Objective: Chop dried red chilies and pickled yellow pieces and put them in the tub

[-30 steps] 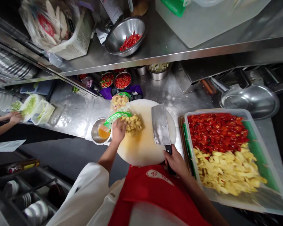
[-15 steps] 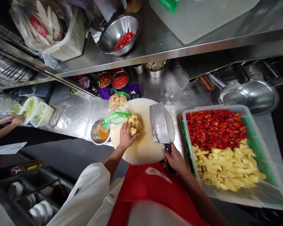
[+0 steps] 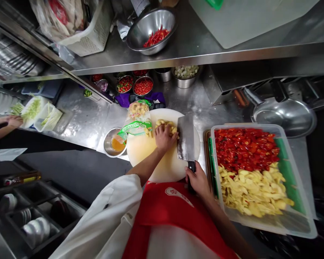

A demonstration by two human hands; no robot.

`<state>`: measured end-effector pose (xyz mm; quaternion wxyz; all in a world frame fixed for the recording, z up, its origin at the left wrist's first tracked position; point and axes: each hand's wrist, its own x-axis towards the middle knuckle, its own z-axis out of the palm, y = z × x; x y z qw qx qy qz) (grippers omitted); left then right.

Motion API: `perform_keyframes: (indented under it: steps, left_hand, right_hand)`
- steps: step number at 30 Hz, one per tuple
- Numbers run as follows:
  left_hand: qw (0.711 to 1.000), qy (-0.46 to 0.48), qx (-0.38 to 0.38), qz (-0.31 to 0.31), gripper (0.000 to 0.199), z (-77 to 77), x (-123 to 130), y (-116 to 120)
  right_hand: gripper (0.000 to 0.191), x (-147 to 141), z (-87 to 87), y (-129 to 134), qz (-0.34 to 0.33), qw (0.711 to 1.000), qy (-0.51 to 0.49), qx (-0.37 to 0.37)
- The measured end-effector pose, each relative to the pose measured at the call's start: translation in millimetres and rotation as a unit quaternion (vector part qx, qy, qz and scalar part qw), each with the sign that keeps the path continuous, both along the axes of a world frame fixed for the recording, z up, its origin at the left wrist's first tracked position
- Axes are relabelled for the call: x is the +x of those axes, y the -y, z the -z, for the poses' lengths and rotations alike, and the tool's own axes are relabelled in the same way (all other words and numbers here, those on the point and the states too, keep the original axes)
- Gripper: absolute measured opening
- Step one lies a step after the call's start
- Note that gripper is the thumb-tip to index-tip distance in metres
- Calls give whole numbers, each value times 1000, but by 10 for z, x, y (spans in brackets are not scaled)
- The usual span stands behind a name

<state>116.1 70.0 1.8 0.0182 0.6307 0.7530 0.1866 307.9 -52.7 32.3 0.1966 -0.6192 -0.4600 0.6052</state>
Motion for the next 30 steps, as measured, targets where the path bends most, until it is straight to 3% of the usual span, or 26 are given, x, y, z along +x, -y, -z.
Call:
perform_keyframes:
  steps: [2,5,8,10,12,16,19,23,27,29,30]
  left_hand:
    - [999,25,22,-9,53,24,2,-104]
    - [994,79,79,-14,32,51,-179,-35]
    - [977,114,116,-135,18,63,-536,131]
    - [963,111,91,-230,19,70,-773,136]
    - [962,106,32,-250,20,83,-930,5]
    - [976,114,-49,-176,20,113,-1011,-397]
    - [986,91,-87,-107,26,100,-995,-376]
    - [995,34,-73,65,36,42,-966,278]
    - [972,30,-118,202,44,-64,-1007,980]
    - [961,63,-134,235,44,-134,-1072,1163]
    - [965,83,-119,219,44,-168,-1112,1219]
  right_hand:
    - [35,67,-4,23,9,1000,10,9]
    - [39,191,-8,66,24,999,20,16]
    - [43,267,-29,120,29,999,23,19]
    - [45,279,-50,147,25,999,26,19]
    - [45,276,-68,156,19,999,34,18]
    - [44,285,-88,135,-2,999,44,21]
    - [44,308,-100,121,-11,999,44,19]
    - [45,313,-120,120,-18,997,65,22]
    - [47,311,-120,144,-21,997,71,27]
    - [49,339,-122,180,-27,997,65,33]
    - [50,363,-132,203,-33,997,62,36]
